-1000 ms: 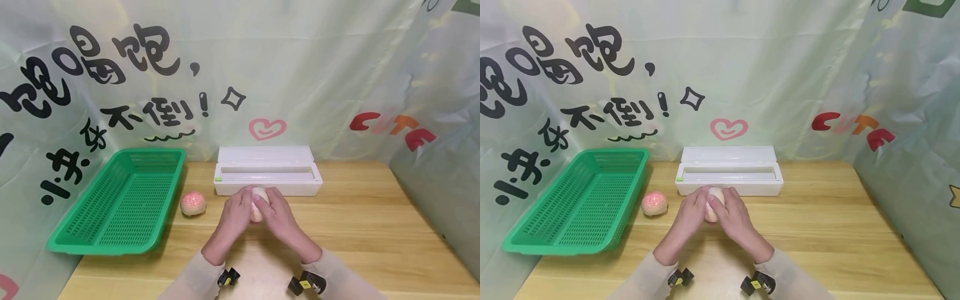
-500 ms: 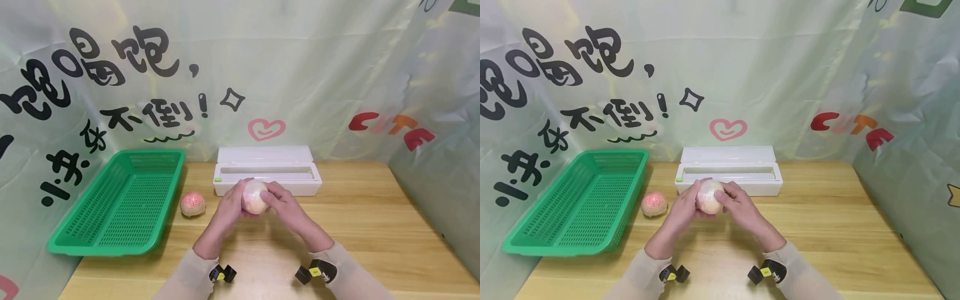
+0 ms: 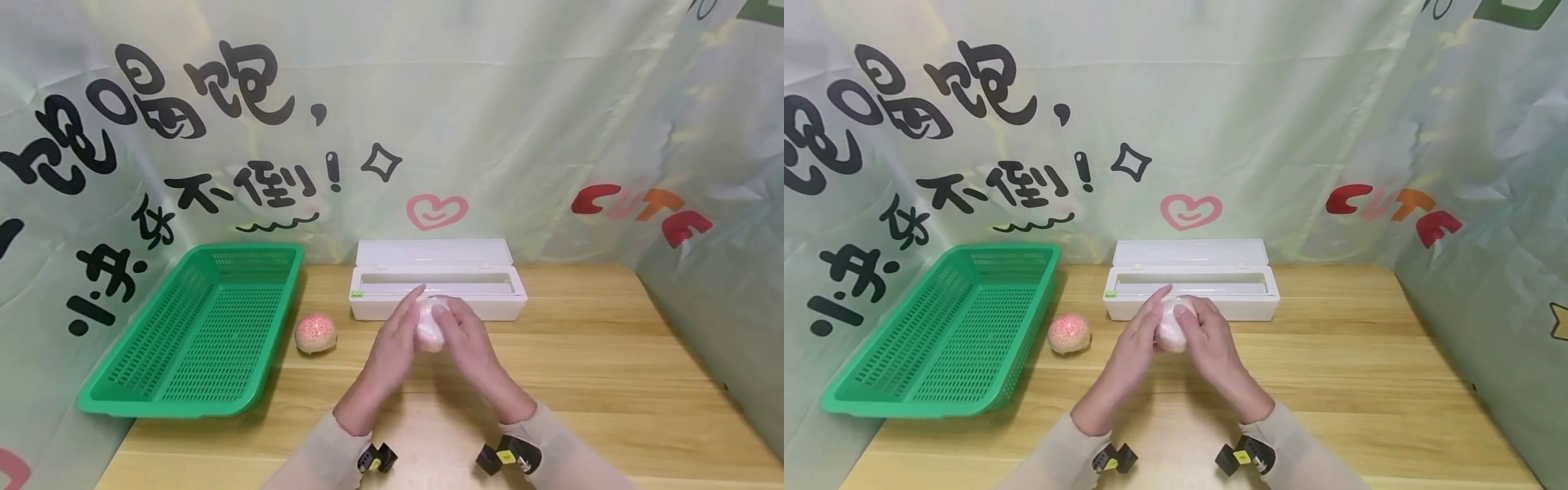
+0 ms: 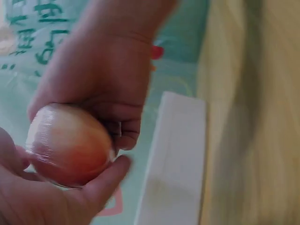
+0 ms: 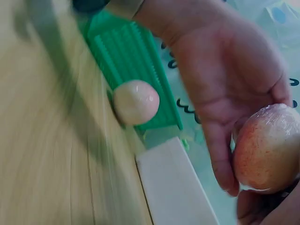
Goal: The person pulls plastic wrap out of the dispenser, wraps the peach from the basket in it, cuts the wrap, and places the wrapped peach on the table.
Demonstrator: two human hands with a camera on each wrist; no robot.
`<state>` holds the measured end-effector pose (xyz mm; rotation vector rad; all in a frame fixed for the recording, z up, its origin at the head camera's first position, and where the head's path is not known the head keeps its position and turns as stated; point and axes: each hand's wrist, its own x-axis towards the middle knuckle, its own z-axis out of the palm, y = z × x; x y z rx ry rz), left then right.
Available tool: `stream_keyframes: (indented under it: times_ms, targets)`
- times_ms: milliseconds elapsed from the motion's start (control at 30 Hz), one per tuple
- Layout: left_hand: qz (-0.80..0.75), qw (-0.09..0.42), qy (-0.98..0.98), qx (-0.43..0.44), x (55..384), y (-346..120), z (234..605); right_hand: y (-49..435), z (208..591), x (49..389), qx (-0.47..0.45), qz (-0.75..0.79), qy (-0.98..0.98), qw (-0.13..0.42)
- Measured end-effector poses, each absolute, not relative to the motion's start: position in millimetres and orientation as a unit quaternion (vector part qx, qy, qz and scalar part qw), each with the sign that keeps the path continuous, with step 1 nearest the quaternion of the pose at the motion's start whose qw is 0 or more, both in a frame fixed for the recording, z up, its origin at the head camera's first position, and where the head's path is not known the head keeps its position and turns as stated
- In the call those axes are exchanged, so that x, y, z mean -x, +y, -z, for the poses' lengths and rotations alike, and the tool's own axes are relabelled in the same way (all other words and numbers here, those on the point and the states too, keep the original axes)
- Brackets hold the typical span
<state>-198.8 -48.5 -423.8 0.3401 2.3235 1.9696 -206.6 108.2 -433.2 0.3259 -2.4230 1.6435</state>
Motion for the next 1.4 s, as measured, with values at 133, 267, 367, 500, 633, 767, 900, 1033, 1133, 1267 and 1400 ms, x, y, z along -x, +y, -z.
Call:
stream_keyframes:
  times_ms: [133,267,367,500,633,767,900,1033,1133,1267,1400]
  targets:
    - [-0.714,0.111,0.682,-0.111,200,-50,420,107,433,207,-0.156,-0.531,-0.825,0.118]
    - [-0.722,0.113,0.672,-0.119,200,-49,420,102,431,207,-0.094,-0.581,-0.807,0.053]
    - [-0.711,0.099,0.685,-0.121,199,-46,420,99,429,206,-0.067,-0.604,-0.793,0.029]
    - [-0.671,0.069,0.729,-0.119,197,-44,422,98,430,204,-0.076,-0.593,-0.800,0.054]
    - [-0.655,0.056,0.744,-0.116,197,-45,425,102,430,204,-0.095,-0.567,-0.816,0.061]
    - [-0.750,0.081,0.648,-0.106,203,-51,425,110,426,205,-0.162,-0.563,-0.810,0.028]
    - [-0.831,0.123,0.535,-0.092,210,-61,423,113,422,203,-0.223,-0.530,-0.817,0.043]
    - [-0.806,0.111,0.578,-0.063,211,-68,417,112,420,201,-0.238,-0.467,-0.842,0.129]
    - [-0.762,0.078,0.642,-0.043,209,-69,413,111,421,199,-0.265,-0.422,-0.846,0.189]
    - [-0.750,0.054,0.659,-0.023,208,-67,412,108,423,195,-0.298,-0.390,-0.841,0.229]
    - [-0.801,0.076,0.594,-0.018,208,-67,413,106,422,193,-0.301,-0.405,-0.837,0.211]
